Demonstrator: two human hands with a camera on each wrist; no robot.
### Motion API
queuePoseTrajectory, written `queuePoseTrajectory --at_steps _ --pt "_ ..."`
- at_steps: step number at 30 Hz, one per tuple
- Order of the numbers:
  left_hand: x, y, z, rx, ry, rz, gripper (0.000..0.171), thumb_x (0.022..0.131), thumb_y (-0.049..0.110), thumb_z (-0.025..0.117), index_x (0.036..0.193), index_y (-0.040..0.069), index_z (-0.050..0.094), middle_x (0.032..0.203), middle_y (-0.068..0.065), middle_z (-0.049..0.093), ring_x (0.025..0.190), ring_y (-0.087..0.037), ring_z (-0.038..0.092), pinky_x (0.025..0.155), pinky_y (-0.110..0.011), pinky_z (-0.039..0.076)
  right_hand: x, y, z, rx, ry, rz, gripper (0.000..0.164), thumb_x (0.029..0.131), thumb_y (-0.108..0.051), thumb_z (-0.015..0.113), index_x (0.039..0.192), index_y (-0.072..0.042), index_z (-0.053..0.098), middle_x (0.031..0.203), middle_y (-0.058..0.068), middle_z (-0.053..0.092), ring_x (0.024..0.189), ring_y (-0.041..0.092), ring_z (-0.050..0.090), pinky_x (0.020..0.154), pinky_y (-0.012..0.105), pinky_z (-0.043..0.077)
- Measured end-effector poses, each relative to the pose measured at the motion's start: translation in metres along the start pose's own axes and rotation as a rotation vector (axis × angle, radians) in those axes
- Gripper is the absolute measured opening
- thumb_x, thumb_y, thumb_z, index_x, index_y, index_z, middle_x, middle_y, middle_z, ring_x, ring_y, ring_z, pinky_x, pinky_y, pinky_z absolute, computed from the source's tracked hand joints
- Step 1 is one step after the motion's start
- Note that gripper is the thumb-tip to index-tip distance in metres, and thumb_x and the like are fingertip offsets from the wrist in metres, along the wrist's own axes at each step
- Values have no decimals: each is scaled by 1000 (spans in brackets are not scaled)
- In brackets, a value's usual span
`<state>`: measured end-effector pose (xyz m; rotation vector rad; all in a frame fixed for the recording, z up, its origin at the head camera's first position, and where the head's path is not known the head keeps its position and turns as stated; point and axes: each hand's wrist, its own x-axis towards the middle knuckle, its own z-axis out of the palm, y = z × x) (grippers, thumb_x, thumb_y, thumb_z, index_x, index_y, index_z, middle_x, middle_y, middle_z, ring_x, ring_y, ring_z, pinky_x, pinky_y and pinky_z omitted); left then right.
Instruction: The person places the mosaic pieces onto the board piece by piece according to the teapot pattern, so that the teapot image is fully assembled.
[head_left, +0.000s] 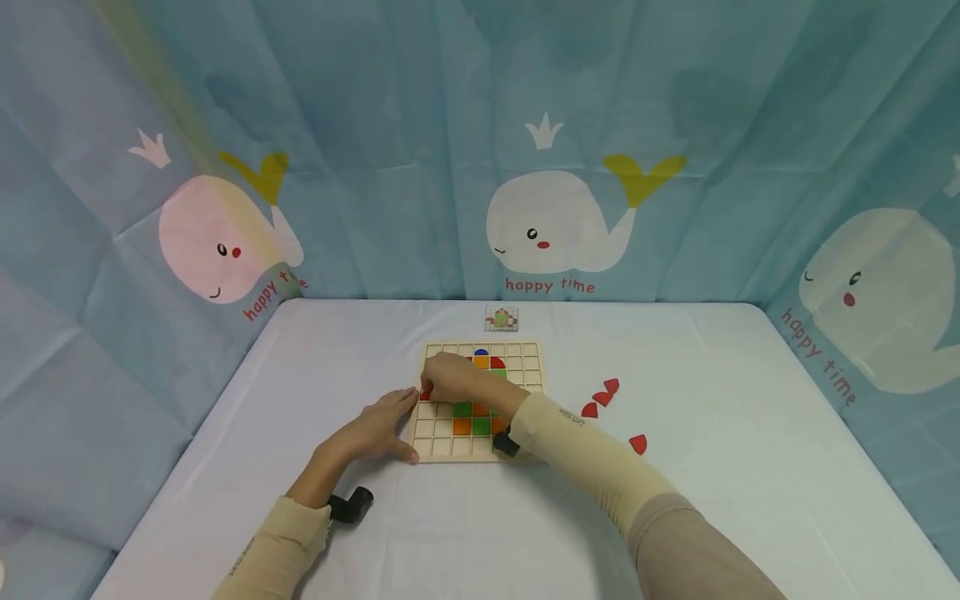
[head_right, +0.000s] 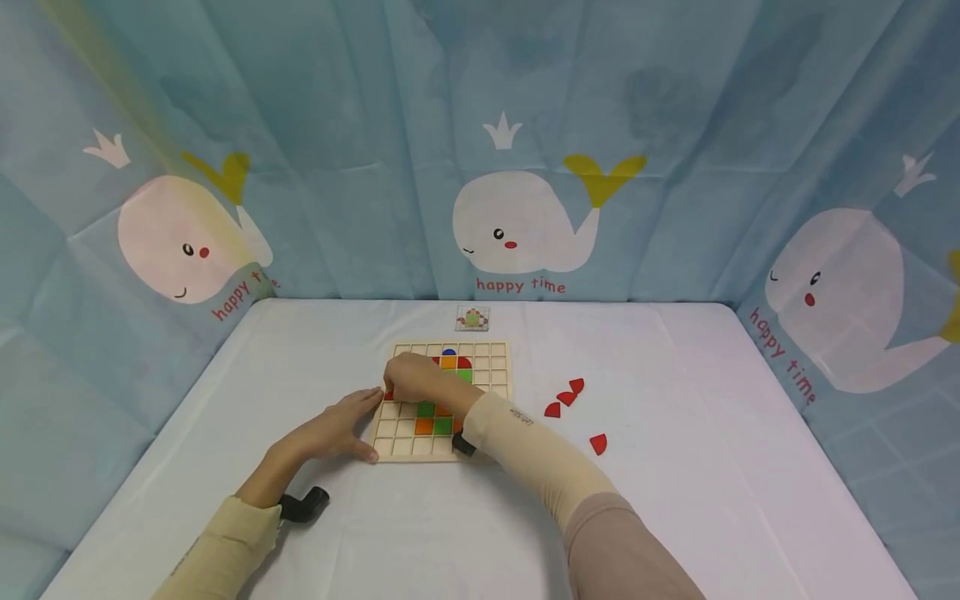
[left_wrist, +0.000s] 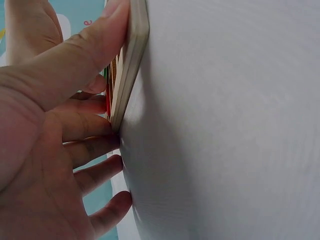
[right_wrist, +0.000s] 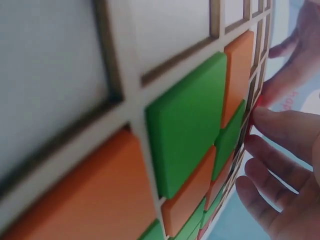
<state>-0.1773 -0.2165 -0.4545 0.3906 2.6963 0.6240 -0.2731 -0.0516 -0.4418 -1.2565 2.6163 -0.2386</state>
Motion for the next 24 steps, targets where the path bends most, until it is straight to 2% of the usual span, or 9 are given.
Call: queuePoseTrajectory --at_steps 6,8,13,19,24 --pt "2 1 0 3 -7 -5 110 68 36 87 151 -3 27 159 -22 25 147 -44 21 114 -65 22 -11 4 -7 75 10 -45 17 92 -19 67 102 -10 76 99 1 72 93 15 62 88 25 52" --pt "2 0 0 5 -11 -14 110 68 36 87 151 -2 27 159 -22 26 147 -43 21 114 -65 23 -20 8 -10 119 11 -61 18 92 -18 66 104 -9 76 98 1 71 92 14 61 87 24 52" --pt "3 -3 3 19 -1 -37 110 66 36 88 151 -1 29 159 -20 27 147 -42 22 115 -63 23 -53 19 -20 147 51 -110 17 93 -17 65 103 -8 75 98 1 70 93 14 62 85 26 51" --pt "4 -3 5 20 11 -45 110 65 34 89 151 0 30 159 -19 28 148 -42 22 116 -63 23 -93 35 -31 205 87 -65 18 92 -19 67 103 -9 76 99 1 71 97 21 62 88 33 51" --pt "4 -2 5 12 12 -45 109 65 33 89 151 0 30 159 -20 28 147 -42 22 116 -63 22 -122 54 -33 191 143 -14 17 91 -19 68 101 -9 76 96 1 69 94 19 61 85 32 52"
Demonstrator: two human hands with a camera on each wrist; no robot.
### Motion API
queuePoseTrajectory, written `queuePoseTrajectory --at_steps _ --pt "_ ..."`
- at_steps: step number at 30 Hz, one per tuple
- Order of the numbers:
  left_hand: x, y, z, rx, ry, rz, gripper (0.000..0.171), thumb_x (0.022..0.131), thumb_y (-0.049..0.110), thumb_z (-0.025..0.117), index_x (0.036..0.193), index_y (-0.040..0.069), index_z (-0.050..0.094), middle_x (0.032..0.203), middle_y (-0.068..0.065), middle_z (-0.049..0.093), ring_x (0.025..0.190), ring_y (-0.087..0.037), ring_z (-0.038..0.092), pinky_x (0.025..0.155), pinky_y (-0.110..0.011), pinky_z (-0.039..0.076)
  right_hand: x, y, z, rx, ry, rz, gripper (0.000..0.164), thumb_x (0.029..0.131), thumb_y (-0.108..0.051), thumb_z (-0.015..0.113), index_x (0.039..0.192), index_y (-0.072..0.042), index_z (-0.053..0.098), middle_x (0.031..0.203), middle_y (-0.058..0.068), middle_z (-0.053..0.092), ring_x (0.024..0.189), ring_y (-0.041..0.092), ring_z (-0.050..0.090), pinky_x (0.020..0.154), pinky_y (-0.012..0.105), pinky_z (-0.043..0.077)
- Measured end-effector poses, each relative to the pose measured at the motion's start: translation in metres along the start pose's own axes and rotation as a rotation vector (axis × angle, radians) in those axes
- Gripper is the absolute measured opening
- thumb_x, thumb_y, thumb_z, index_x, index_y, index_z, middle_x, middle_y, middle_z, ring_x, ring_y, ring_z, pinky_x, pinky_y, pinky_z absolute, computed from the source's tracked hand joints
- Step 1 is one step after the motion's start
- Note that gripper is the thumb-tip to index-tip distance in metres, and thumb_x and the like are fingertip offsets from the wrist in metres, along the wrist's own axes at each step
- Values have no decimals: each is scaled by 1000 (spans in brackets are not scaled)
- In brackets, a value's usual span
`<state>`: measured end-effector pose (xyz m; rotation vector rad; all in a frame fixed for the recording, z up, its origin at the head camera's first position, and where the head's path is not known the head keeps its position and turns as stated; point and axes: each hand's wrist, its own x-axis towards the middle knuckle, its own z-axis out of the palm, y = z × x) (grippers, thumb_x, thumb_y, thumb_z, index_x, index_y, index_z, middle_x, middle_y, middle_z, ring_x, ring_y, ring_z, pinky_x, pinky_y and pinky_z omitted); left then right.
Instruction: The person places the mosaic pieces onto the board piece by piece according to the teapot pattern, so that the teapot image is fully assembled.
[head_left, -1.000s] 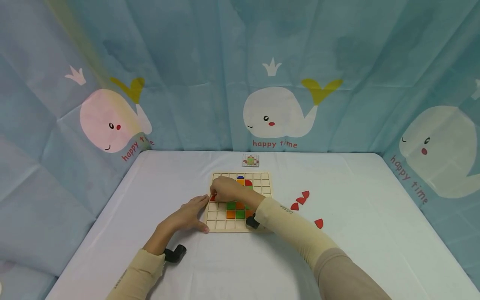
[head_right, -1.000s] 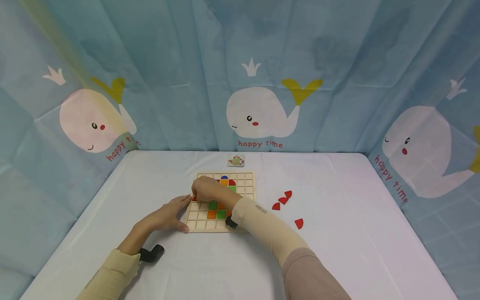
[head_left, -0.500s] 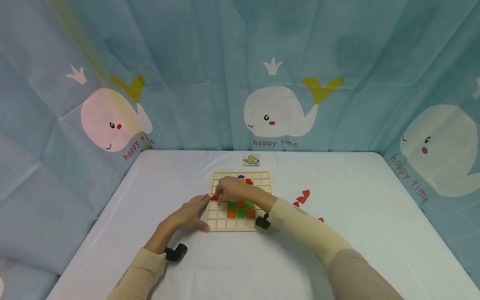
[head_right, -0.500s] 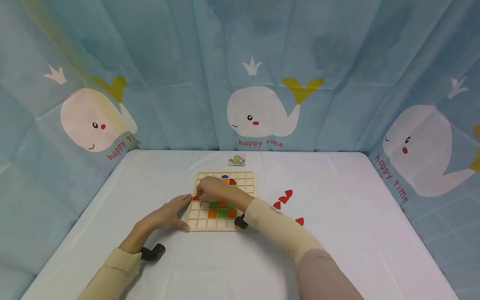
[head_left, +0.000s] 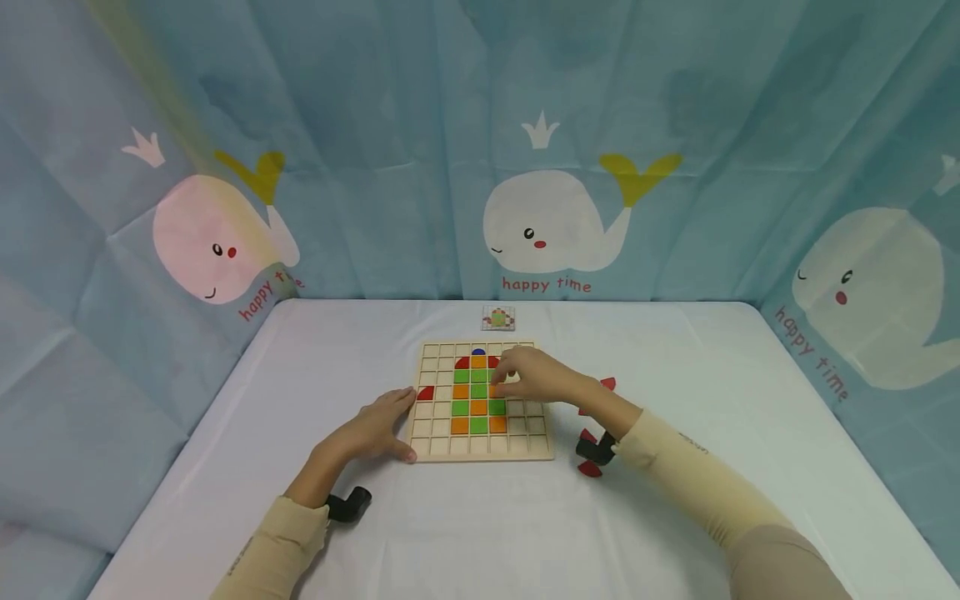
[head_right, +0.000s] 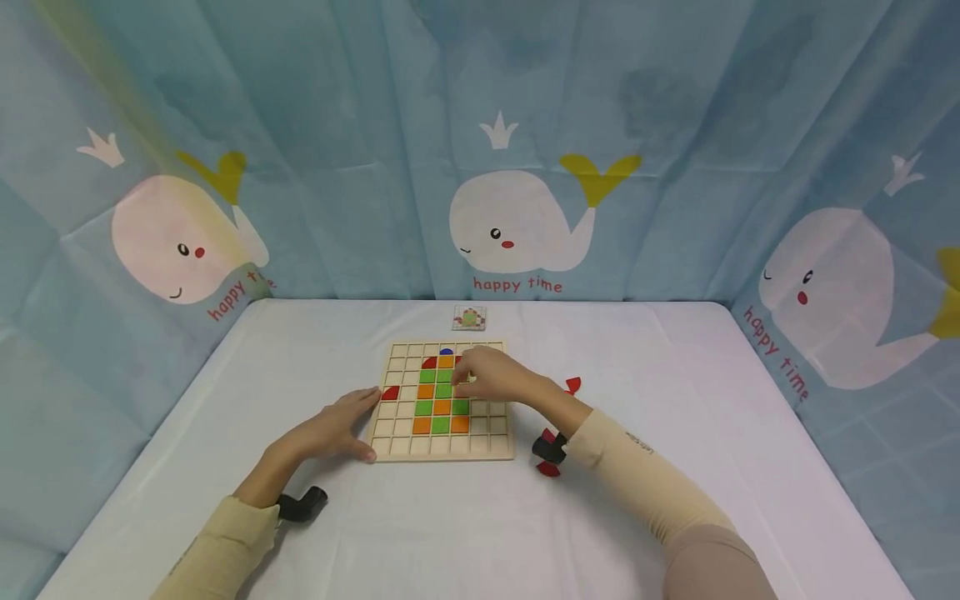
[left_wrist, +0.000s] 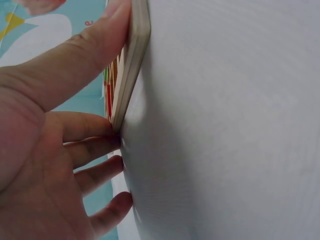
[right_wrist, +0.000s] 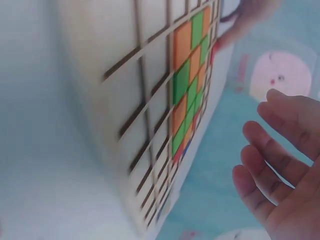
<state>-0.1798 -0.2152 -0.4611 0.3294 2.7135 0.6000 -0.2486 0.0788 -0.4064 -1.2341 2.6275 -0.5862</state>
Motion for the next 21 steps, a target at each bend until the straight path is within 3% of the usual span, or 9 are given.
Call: queuePoseTrajectory --at_steps 7,12,21 --pt "0 -1 -1 2 -1 10 109 66 34 89 151 -1 30 159 -20 27 147 -42 21 115 -63 23 -31 28 -14 30 58 121 17 90 -16 69 103 -6 75 99 3 70 97 24 62 87 37 54" --pt "0 -1 -2 5 3 15 109 66 34 89 151 -2 30 159 -20 28 147 -42 22 115 -64 23 -50 53 -15 -12 100 192 17 89 -16 70 101 -5 76 98 4 70 98 25 63 86 40 54" --pt "-1 0 -1 -11 4 18 109 65 32 89 150 -2 31 159 -21 28 147 -42 22 115 -63 23 -81 94 -15 -59 59 383 18 88 -14 69 101 -5 76 99 8 69 95 23 62 87 41 55"
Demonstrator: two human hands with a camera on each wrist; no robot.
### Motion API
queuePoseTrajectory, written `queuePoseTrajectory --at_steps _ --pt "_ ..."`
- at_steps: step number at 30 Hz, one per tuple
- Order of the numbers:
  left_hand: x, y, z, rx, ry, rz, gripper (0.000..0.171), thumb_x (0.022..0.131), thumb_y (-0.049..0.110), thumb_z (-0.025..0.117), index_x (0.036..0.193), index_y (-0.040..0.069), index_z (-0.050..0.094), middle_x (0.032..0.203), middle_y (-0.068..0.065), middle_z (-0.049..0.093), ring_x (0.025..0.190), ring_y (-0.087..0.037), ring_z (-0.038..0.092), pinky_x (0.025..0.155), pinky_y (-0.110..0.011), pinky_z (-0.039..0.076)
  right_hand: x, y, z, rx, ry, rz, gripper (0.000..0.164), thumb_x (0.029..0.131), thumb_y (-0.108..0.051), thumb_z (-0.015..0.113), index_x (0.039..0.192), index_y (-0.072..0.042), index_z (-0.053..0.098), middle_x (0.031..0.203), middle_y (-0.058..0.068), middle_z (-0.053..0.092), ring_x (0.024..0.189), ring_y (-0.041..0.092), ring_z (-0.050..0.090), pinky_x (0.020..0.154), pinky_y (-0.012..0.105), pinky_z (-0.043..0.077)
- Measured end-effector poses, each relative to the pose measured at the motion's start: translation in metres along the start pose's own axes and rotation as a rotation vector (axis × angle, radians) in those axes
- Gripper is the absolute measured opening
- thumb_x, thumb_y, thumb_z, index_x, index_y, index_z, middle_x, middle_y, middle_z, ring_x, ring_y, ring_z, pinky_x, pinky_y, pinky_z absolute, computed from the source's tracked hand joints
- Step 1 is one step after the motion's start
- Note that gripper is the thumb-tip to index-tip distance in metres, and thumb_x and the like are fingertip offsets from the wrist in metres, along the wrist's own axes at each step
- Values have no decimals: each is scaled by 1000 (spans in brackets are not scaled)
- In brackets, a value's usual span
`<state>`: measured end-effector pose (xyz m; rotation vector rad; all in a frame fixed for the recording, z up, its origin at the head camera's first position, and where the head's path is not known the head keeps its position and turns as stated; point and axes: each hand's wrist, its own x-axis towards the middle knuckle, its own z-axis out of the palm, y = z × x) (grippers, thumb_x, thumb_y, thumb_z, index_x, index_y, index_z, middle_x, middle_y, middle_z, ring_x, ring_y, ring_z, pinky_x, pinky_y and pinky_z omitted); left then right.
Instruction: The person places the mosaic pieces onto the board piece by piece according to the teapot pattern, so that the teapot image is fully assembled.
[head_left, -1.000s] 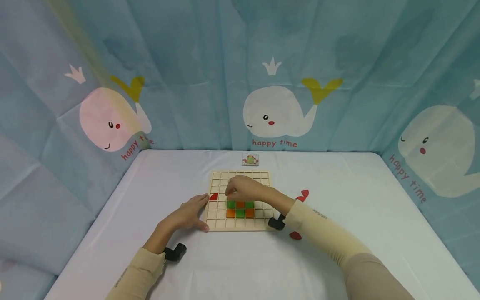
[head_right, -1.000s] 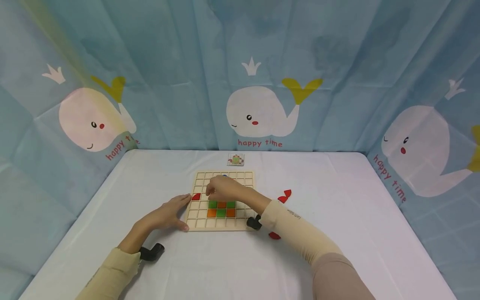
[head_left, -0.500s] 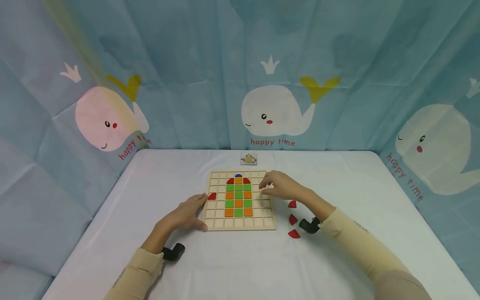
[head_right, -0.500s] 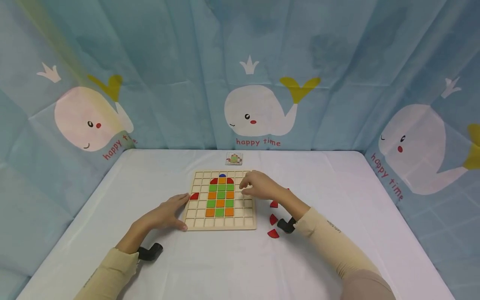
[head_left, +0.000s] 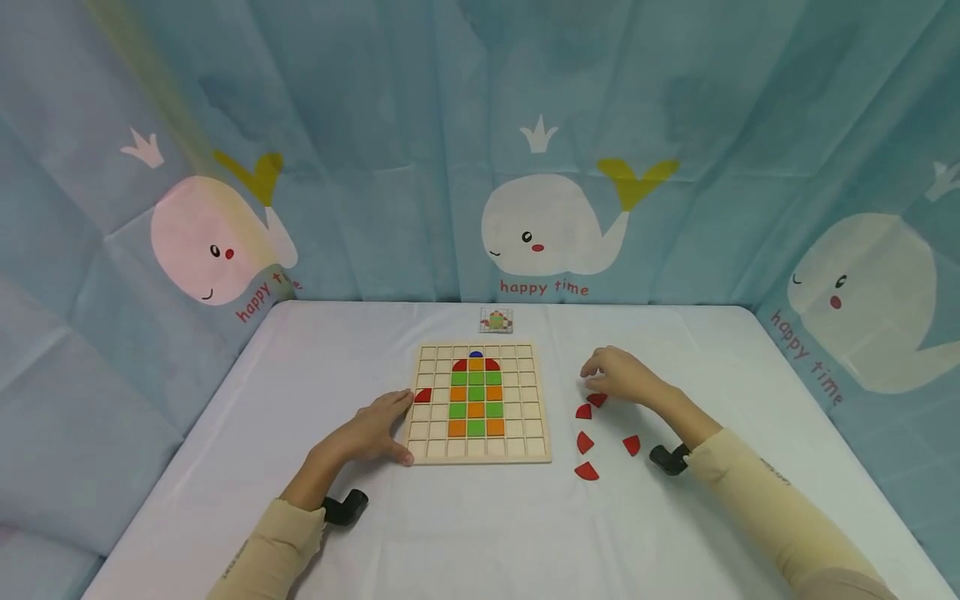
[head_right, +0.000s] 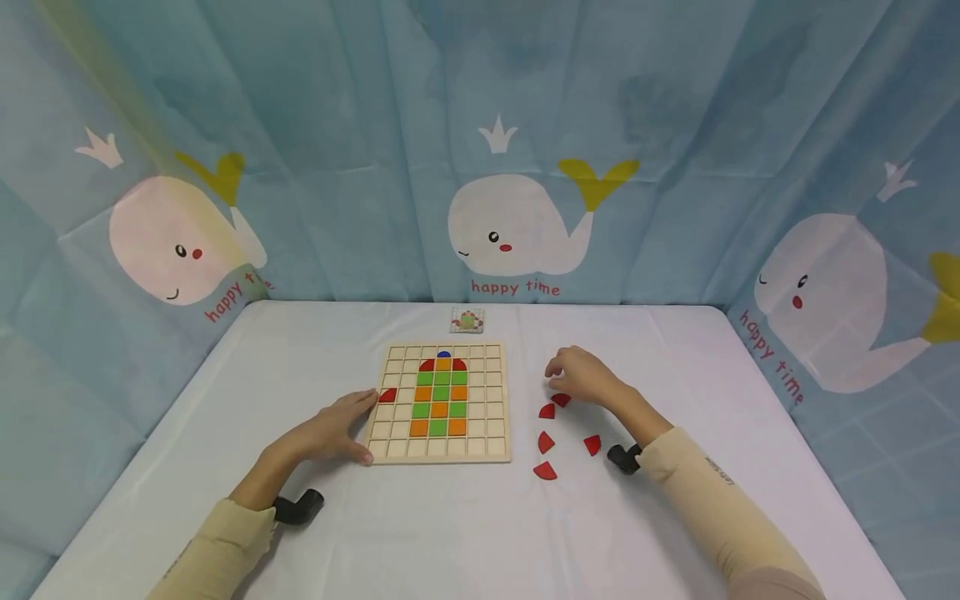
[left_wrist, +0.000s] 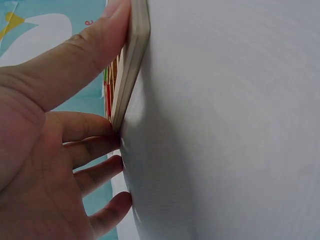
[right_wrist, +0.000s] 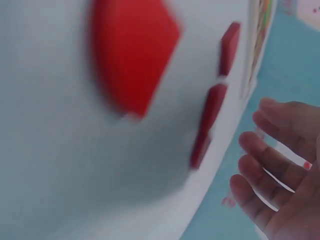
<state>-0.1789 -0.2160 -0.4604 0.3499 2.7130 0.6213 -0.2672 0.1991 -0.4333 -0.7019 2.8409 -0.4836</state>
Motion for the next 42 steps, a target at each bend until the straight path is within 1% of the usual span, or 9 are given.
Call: queuePoseTrajectory --at_steps 4,6,9,15,20,26,29,33,42 --pt "1 0 1 2 2 -5 109 65 32 89 150 -2 30 159 -20 28 147 -42 22 115 -63 23 -4 14 0 10 -11 26 17 87 -13 71 100 -5 76 90 6 67 84 18 59 80 36 55" --pt "1 0 1 4 0 -9 110 65 32 89 151 -2 30 159 -21 28 147 -42 22 115 -63 22 -6 18 1 0 -20 14 16 87 -12 71 100 -4 75 85 5 65 79 16 57 75 33 53" --pt "1 -1 2 6 -3 -17 110 65 32 89 151 -1 30 159 -21 27 147 -42 22 115 -63 22 -9 22 1 -2 -39 11 15 87 -10 70 100 -4 75 85 5 65 76 15 56 73 31 52" --pt "1 -1 3 2 -2 -18 110 64 31 90 151 -1 30 159 -21 27 147 -42 22 115 -64 22 -10 24 0 -23 -60 24 14 88 -10 69 101 -7 75 86 4 63 77 16 54 74 31 51" --pt "0 -2 3 -4 -1 -12 111 64 33 89 151 -1 30 159 -20 28 147 -42 22 115 -63 22 -11 25 2 -16 -63 33 11 87 -10 71 96 -9 76 87 4 62 79 16 55 74 32 52" --pt "0 -1 4 -11 -2 -13 110 64 33 90 151 -1 31 158 -20 28 147 -42 22 115 -63 22 -12 28 5 -11 -32 33 17 83 -6 73 100 -4 73 92 7 69 83 19 61 79 37 56" --pt "-1 0 4 -13 0 -11 109 64 32 90 151 -1 31 158 -20 29 147 -43 23 115 -63 23 -13 29 6 -22 -18 56 21 83 -8 74 103 -2 71 94 9 71 84 21 62 81 40 57" --pt "-1 0 3 -9 2 -9 109 64 32 90 150 -1 31 158 -20 29 147 -43 22 115 -63 23 -14 30 7 -35 -15 88 19 84 -9 72 101 -2 72 95 10 71 86 21 62 82 41 57" --pt "0 2 0 -1 0 -10 109 65 31 90 151 -1 31 159 -20 28 147 -42 22 115 -63 23 -14 30 4 -22 -17 91 18 85 -9 71 102 -1 73 98 12 71 89 24 62 86 44 57"
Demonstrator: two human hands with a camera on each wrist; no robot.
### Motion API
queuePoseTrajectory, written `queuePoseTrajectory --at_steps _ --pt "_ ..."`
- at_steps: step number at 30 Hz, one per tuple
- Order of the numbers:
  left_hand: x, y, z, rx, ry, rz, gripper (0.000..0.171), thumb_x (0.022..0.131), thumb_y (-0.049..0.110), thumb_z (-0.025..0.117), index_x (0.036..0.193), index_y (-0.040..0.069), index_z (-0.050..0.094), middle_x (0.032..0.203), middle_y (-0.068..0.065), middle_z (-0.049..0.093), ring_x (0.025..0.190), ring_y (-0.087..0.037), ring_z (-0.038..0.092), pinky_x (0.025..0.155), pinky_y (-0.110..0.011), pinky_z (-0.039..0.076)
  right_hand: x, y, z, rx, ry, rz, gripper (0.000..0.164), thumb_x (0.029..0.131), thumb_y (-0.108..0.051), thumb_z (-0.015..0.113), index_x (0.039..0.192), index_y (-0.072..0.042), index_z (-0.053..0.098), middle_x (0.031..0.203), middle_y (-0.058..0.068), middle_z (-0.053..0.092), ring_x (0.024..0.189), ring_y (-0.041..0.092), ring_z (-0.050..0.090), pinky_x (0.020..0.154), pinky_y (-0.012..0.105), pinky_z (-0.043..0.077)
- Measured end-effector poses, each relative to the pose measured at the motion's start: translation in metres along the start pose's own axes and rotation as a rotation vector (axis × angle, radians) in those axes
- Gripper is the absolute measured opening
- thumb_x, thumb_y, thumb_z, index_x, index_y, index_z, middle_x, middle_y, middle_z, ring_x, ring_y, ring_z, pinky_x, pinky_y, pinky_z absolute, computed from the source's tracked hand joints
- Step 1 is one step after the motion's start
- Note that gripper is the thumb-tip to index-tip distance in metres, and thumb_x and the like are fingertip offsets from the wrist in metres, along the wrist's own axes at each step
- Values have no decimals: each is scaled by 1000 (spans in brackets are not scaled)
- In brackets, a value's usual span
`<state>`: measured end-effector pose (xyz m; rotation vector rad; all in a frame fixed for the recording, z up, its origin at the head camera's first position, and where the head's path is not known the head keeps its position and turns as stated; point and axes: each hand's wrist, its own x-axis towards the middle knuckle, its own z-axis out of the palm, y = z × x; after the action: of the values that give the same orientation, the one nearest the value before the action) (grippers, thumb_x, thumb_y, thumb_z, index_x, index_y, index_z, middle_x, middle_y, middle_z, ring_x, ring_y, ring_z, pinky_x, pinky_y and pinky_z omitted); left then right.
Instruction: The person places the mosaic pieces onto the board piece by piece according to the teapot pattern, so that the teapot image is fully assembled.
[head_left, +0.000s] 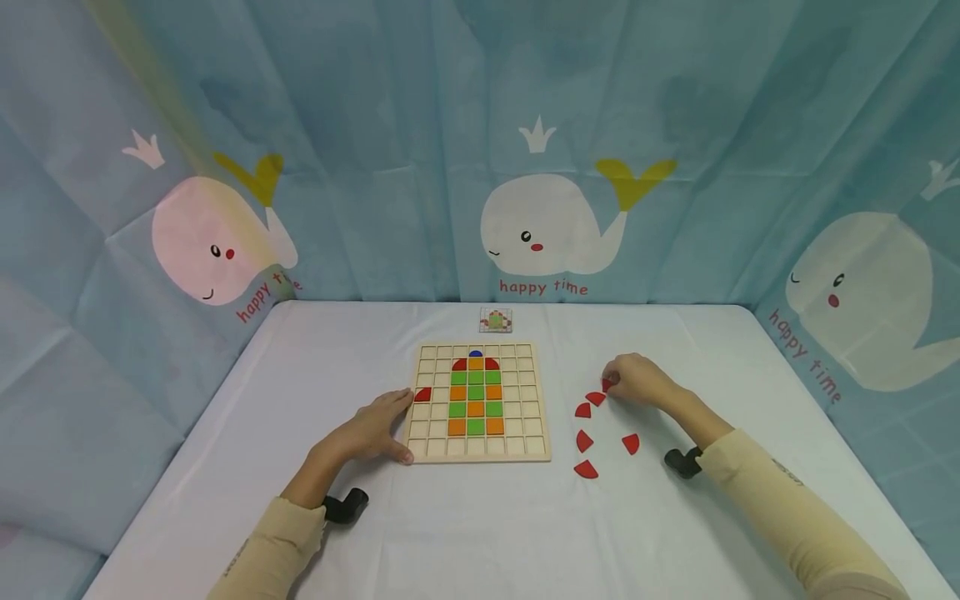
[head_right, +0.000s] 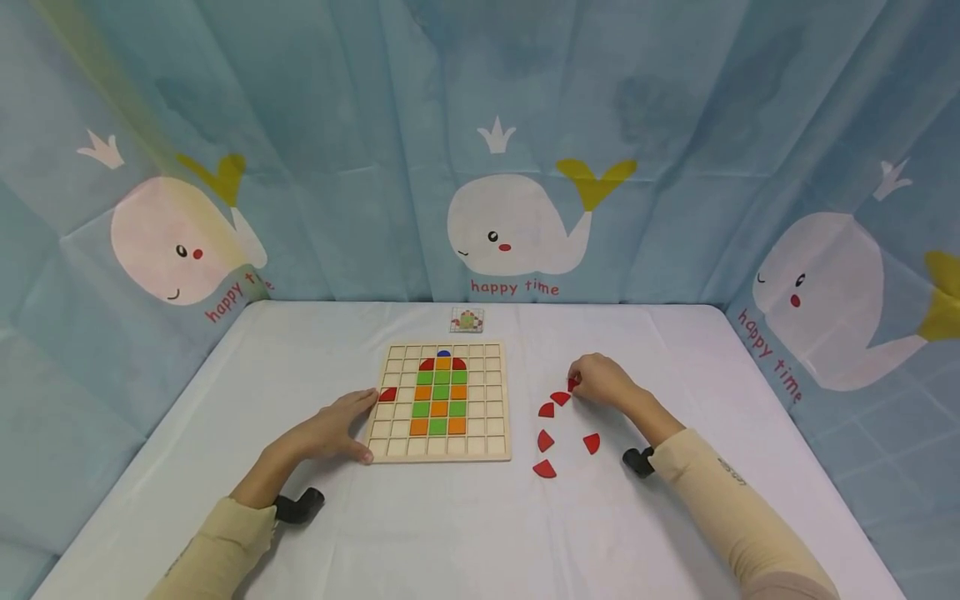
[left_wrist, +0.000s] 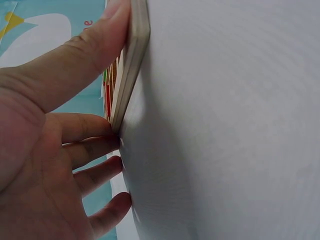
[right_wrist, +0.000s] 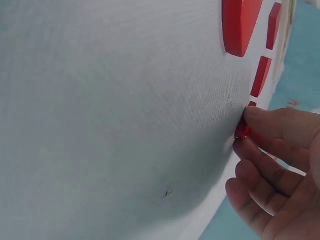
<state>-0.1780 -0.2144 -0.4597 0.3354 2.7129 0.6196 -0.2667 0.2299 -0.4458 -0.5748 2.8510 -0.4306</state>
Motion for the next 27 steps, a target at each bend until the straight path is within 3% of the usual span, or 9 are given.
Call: queuePoseTrajectory --at_steps 13,23,27 --pt "1 0 0 -1 -4 -18 110 63 31 90 151 -1 31 159 -20 28 147 -42 22 116 -63 22 5 -8 -4 34 30 -11 20 84 -9 73 102 -1 73 95 11 70 88 23 61 83 42 57" --pt "-2 3 -2 -25 -6 -1 107 67 30 89 151 -1 31 159 -20 28 147 -42 22 116 -63 22 18 -32 -6 68 35 4 25 84 -11 72 107 -2 72 93 8 69 82 19 59 76 33 57" --pt "-3 2 -2 -31 -9 2 105 69 29 88 151 -1 29 159 -20 27 147 -42 21 116 -63 22 23 -44 -6 54 53 -35 25 84 -9 70 107 -1 72 93 8 69 82 19 59 76 34 56"
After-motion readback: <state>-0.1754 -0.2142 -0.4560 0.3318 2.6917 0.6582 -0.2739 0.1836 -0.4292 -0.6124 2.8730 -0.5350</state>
